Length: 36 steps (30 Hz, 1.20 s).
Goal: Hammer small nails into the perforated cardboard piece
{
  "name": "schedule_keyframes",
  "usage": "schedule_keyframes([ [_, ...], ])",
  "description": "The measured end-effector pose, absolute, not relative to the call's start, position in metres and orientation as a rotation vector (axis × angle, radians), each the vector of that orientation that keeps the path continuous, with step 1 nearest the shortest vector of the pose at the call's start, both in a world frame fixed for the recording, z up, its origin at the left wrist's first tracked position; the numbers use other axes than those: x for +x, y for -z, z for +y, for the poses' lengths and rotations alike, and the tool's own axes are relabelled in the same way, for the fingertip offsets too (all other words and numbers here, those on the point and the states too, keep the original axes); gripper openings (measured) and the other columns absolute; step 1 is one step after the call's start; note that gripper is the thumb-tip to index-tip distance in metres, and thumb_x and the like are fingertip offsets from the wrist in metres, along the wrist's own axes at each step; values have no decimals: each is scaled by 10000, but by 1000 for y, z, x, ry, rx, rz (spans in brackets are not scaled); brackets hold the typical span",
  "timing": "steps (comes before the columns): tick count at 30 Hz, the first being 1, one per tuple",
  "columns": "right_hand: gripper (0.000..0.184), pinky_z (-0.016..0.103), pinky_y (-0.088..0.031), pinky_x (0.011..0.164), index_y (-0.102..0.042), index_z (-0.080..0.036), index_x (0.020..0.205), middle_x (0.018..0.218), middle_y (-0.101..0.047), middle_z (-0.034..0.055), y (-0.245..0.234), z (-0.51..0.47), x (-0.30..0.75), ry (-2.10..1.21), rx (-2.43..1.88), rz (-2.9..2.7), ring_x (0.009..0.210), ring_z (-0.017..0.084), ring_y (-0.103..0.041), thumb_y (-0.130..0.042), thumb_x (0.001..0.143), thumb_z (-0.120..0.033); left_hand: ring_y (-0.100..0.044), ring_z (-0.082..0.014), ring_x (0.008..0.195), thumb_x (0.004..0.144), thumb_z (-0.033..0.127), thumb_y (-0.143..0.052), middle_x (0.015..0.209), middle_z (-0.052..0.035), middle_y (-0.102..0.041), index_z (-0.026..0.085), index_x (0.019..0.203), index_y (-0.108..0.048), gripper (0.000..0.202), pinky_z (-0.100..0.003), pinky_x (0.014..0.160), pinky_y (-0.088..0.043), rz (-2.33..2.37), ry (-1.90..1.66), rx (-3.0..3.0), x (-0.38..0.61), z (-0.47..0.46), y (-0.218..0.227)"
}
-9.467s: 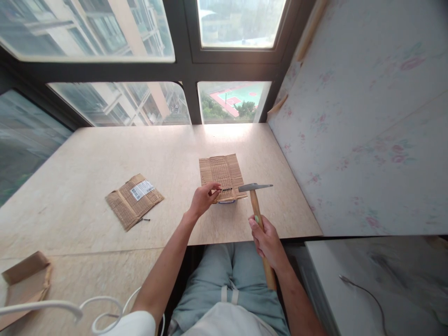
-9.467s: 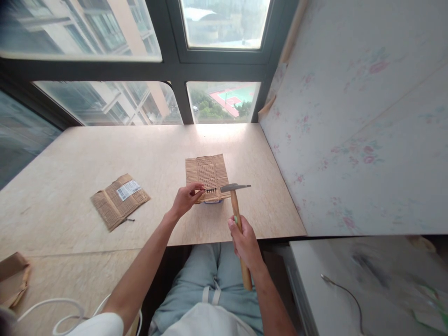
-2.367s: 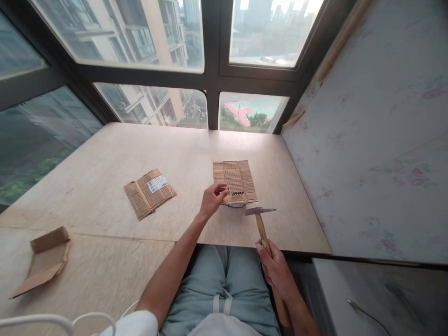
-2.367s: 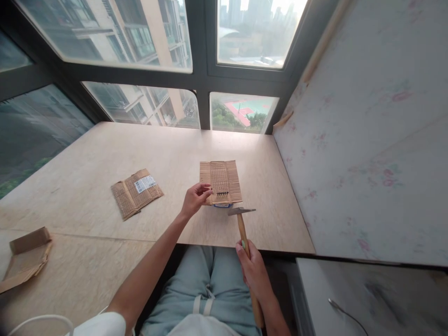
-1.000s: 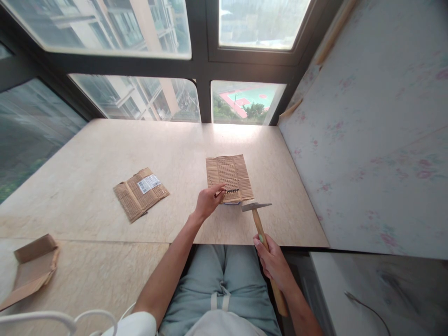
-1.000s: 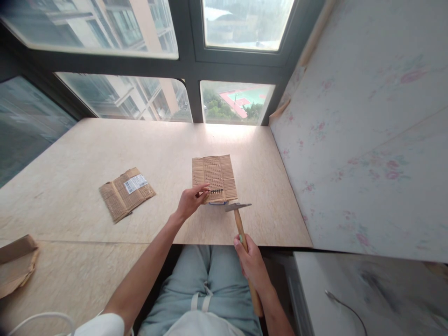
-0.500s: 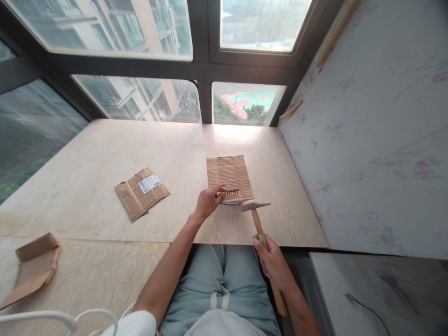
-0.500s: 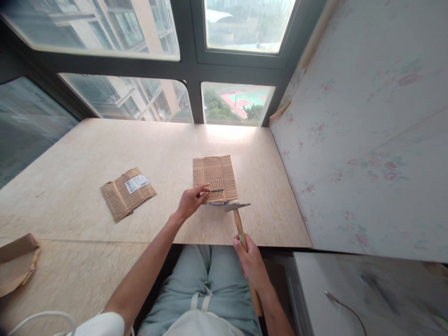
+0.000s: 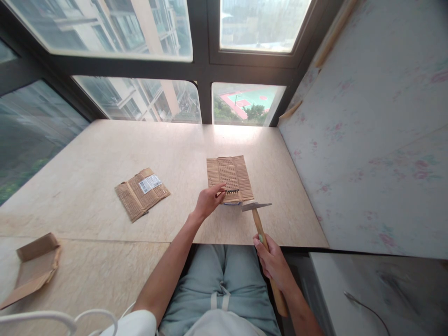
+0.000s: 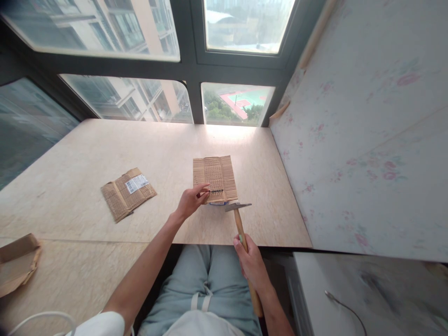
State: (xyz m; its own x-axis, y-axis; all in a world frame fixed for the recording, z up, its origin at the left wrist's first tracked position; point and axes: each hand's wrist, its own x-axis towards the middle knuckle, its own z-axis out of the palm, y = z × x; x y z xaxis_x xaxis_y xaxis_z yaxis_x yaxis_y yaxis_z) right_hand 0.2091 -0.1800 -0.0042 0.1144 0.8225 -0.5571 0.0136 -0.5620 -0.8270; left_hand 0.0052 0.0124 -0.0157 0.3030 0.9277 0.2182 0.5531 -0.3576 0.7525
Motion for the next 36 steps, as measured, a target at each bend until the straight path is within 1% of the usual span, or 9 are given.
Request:
schedule_keyframes([
  [4, 519, 158, -218, 257, -491, -222, 990, 510, -285, -132, -10, -172, 207, -1484, -1655, -818, 315, 53, -240, -544, 822, -710, -724, -178, 724, 860, 234, -638, 925, -36, -777, 256, 1214, -645, 355, -287, 710, -567, 1326, -873, 2025, 5, 12, 16],
  [8, 531, 175, -234, 298, -526, -209, 990, 513, -327, -113, -25, -154, 205, -1429, -1632, -900, 340, 65, -275, -497, 838, -717, -720, -172, 710, 869, 245, -629, 933, -37, -775, 252, 1222, -639, 354, -269, 677, -555, 1317, -880, 2029, 6, 11, 16],
  [13, 466, 195, -269, 363, -573, -191, 998, 557, -435, -60, -30, -129, 200, -1296, -1652, -1147, 408, 90, -368, -465, 899, -633, -709, -164, 685, 874, 236, -620, 958, -40, -774, 242, 1216, -636, 343, -253, 638, -537, 1311, -879, 2043, 6, 10, 17],
  [18, 347, 227, -304, 473, -554, -206, 901, 597, -463, -36, -32, -112, 194, -1114, -1688, -1428, 505, 129, -441, -411, 968, -515, -701, -153, 656, 870, 258, -637, 942, -32, -775, 256, 1258, -597, 390, -238, 611, -526, 1305, -899, 1994, 5, 9, 17],
  [21, 302, 249, -284, 507, -545, -212, 864, 582, -483, -26, -31, -108, 190, -1046, -1757, -1534, 520, 149, -453, -416, 968, -465, -701, -150, 651, 854, 222, -652, 945, -32, -776, 253, 1282, -574, 436, -231, 606, -520, 1323, -887, 1986, 5, 9, 16],
  [25, 289, 255, -270, 510, -530, -219, 859, 590, -507, -15, -30, -106, 188, -1039, -1781, -1573, 518, 159, -468, -398, 973, -450, -699, -146, 632, 859, 217, -649, 949, -40, -775, 237, 1293, -567, 441, -231, 606, -521, 1335, -854, 1988, 6, 10, 15],
  [30, 300, 263, -282, 520, -533, -201, 929, 625, -550, 9, -35, -105, 186, -951, -1802, -1629, 535, 185, -521, -353, 978, -436, -722, -147, 713, 879, 225, -631, 971, -18, -773, 249, 1320, -538, 451, -230, 658, -535, 1354, -745, 2020, 6, 11, 9],
  [33, 290, 271, -259, 520, -557, -186, 960, 616, -557, 24, -38, -102, 186, -919, -1897, -1724, 549, 204, -544, -347, 971, -386, -734, -170, 805, 874, 216, -633, 977, -20, -773, 247, 1304, -551, 439, -246, 710, -543, 1409, -666, 2051, 8, 12, 2],
  [36, 305, 270, -257, 514, -569, -185, 981, 612, -572, 28, -39, -100, 187, -913, -1904, -1749, 546, 208, -557, -340, 977, -386, -732, -189, 873, 871, 209, -627, 979, -13, -772, 252, 1301, -553, 439, -270, 761, -546, 1433, -615, 2078, 9, 13, -2],
])
